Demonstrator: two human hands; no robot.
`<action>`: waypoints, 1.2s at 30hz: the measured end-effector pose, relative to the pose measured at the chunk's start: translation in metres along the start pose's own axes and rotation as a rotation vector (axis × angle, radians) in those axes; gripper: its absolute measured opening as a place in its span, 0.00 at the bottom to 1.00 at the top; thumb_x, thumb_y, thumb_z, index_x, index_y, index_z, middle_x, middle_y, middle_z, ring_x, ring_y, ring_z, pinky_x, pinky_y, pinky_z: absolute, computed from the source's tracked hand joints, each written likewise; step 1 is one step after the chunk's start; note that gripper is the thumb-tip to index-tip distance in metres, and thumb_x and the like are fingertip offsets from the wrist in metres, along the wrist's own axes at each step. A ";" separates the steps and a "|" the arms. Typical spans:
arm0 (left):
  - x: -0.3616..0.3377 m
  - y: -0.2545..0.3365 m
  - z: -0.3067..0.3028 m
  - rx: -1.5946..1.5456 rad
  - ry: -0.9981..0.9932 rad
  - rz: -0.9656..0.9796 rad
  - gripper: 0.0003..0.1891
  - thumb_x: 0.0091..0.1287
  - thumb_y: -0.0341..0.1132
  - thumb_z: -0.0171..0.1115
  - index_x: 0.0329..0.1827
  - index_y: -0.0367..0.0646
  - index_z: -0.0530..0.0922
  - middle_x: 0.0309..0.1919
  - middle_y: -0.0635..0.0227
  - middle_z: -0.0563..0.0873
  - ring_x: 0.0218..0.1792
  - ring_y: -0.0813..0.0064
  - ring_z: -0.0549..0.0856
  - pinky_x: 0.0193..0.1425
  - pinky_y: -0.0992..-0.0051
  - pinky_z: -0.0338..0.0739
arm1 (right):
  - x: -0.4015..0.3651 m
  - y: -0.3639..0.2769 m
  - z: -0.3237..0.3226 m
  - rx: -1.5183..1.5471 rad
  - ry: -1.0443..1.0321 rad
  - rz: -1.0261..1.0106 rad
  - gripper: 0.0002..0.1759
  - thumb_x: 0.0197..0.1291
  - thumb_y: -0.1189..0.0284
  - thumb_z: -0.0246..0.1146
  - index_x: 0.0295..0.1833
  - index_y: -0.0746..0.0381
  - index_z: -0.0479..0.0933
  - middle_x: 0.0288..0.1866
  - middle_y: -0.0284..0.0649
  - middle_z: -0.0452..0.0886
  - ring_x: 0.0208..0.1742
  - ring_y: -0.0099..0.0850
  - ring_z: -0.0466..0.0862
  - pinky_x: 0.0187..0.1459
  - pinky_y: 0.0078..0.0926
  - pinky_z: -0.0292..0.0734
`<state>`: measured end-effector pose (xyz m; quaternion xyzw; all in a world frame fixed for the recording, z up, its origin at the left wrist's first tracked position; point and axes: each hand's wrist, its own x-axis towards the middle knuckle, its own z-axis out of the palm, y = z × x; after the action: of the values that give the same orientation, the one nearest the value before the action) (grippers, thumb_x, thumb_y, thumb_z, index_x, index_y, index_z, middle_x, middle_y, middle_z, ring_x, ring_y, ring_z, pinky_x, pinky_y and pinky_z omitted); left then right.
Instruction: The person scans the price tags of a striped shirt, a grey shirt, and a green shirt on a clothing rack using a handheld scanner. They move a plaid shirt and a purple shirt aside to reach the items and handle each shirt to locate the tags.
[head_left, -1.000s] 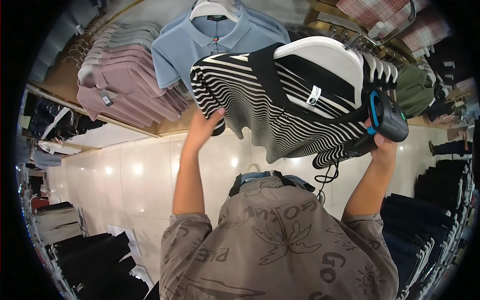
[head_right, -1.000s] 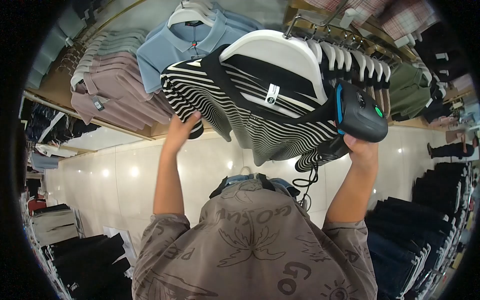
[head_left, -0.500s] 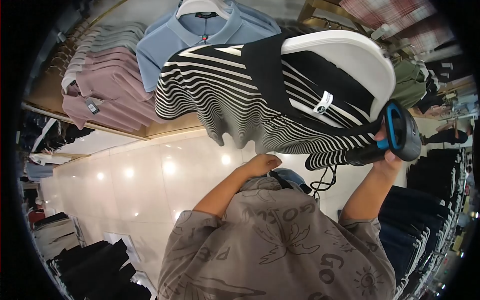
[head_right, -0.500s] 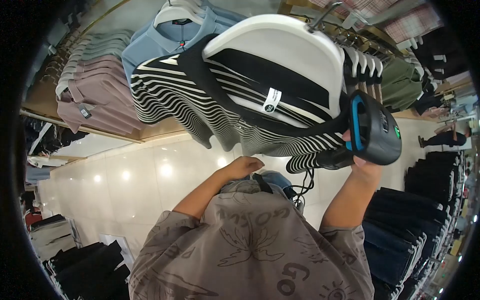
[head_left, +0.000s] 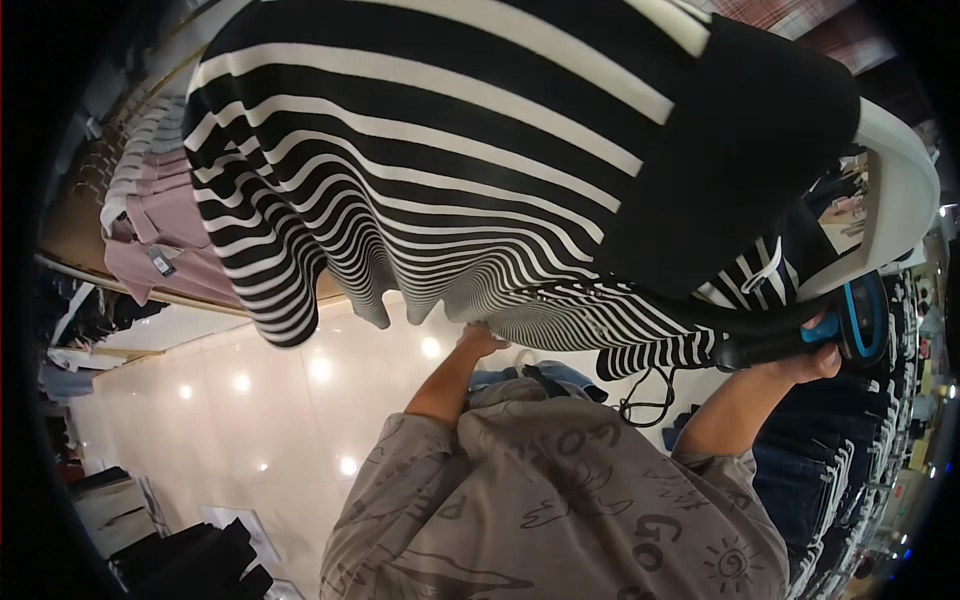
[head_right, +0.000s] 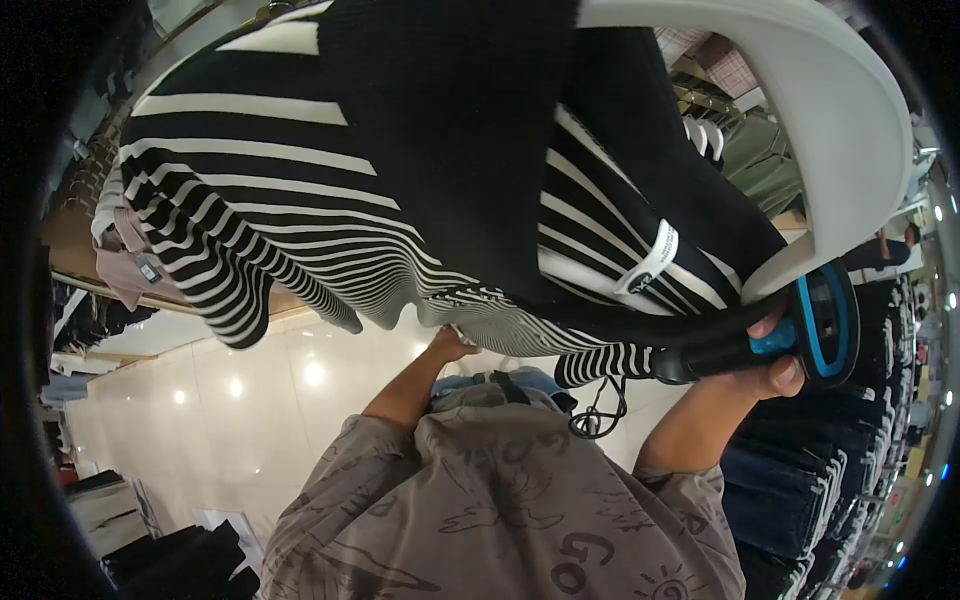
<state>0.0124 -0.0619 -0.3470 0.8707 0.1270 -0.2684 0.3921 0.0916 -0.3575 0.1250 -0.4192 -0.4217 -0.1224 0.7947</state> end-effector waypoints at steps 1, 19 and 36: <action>-0.002 -0.003 0.001 0.018 0.044 -0.049 0.53 0.46 0.61 0.73 0.69 0.31 0.65 0.70 0.42 0.64 0.72 0.52 0.63 0.72 0.66 0.63 | 0.001 0.000 0.000 -0.014 0.024 -0.025 0.34 0.51 0.64 0.67 0.61 0.70 0.67 0.34 0.47 0.78 0.36 0.32 0.80 0.40 0.22 0.81; -0.014 -0.012 -0.036 -0.271 0.207 0.165 0.26 0.62 0.48 0.58 0.32 0.24 0.79 0.30 0.39 0.82 0.34 0.49 0.84 0.40 0.58 0.75 | 0.018 0.028 -0.010 -0.259 -0.026 0.231 0.32 0.49 0.63 0.69 0.57 0.68 0.70 0.40 0.41 0.76 0.45 0.31 0.78 0.51 0.26 0.74; -0.125 -0.107 -0.093 0.085 -0.008 -0.067 0.21 0.58 0.51 0.61 0.36 0.39 0.85 0.39 0.48 0.86 0.44 0.48 0.84 0.50 0.59 0.78 | 0.013 0.061 -0.018 -0.450 0.110 0.434 0.31 0.47 0.65 0.68 0.58 0.66 0.74 0.46 0.40 0.80 0.53 0.30 0.77 0.61 0.29 0.65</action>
<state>-0.1030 0.0775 -0.2909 0.8808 0.1429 -0.2898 0.3461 0.1434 -0.3313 0.0955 -0.6573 -0.2410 -0.0626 0.7113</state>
